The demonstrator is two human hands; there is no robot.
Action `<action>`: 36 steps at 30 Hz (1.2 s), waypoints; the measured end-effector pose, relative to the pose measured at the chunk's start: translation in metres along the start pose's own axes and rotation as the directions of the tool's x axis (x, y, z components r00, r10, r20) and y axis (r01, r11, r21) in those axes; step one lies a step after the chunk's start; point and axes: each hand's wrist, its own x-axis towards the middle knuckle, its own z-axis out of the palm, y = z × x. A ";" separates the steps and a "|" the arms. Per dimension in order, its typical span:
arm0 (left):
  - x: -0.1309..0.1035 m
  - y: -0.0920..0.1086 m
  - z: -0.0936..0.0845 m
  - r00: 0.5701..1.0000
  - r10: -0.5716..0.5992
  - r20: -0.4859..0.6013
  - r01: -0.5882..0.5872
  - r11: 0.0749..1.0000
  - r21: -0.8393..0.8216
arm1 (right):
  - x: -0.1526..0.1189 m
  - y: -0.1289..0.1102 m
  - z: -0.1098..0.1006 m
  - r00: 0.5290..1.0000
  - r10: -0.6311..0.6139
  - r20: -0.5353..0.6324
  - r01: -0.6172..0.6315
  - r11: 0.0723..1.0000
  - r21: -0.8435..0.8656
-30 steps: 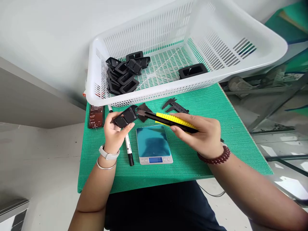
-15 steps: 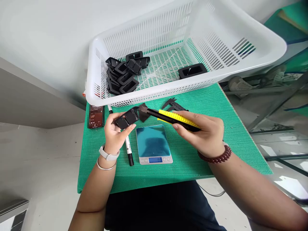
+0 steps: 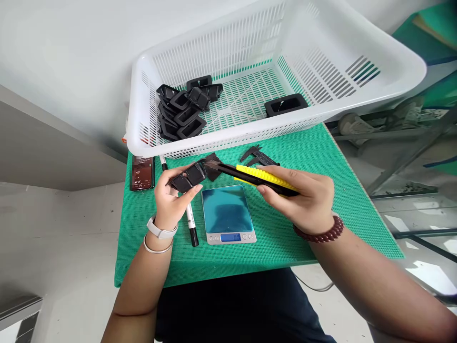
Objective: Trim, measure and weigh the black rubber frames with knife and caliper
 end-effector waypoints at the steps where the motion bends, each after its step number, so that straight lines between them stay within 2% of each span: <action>1: 0.000 0.000 0.000 1.000 -0.002 -0.001 0.002 1.000 0.007 | 0.000 0.000 0.000 1.000 -0.002 0.004 0.002 1.000 0.001; 11: -0.001 -0.005 -0.001 0.998 -0.053 -0.027 0.053 0.998 -0.015 | 0.000 -0.001 0.001 1.000 0.019 -0.016 -0.020 0.999 -0.030; 15: -0.001 -0.006 -0.001 0.996 -0.076 -0.039 0.075 0.997 -0.031 | 0.000 -0.001 0.001 1.000 0.002 0.022 -0.002 1.000 0.004; 20: -0.002 -0.006 -0.001 0.996 -0.088 -0.026 0.089 0.996 0.005 | 0.000 -0.001 0.001 1.000 0.017 0.003 -0.017 1.000 -0.013; 24: -0.001 -0.005 -0.001 0.995 -0.096 -0.034 0.096 0.995 0.012 | 0.000 -0.002 0.002 1.000 -0.006 0.030 0.006 1.000 0.012; 31: -0.002 -0.010 -0.003 0.991 -0.122 -0.047 0.119 0.991 -0.054 | 0.002 0.000 0.002 0.993 0.104 -0.049 -0.108 0.990 -0.091; 36: 0.001 -0.012 -0.006 0.997 -0.061 -0.057 0.054 0.992 -0.116 | 0.002 -0.001 0.001 0.988 0.136 0.073 -0.138 0.990 0.024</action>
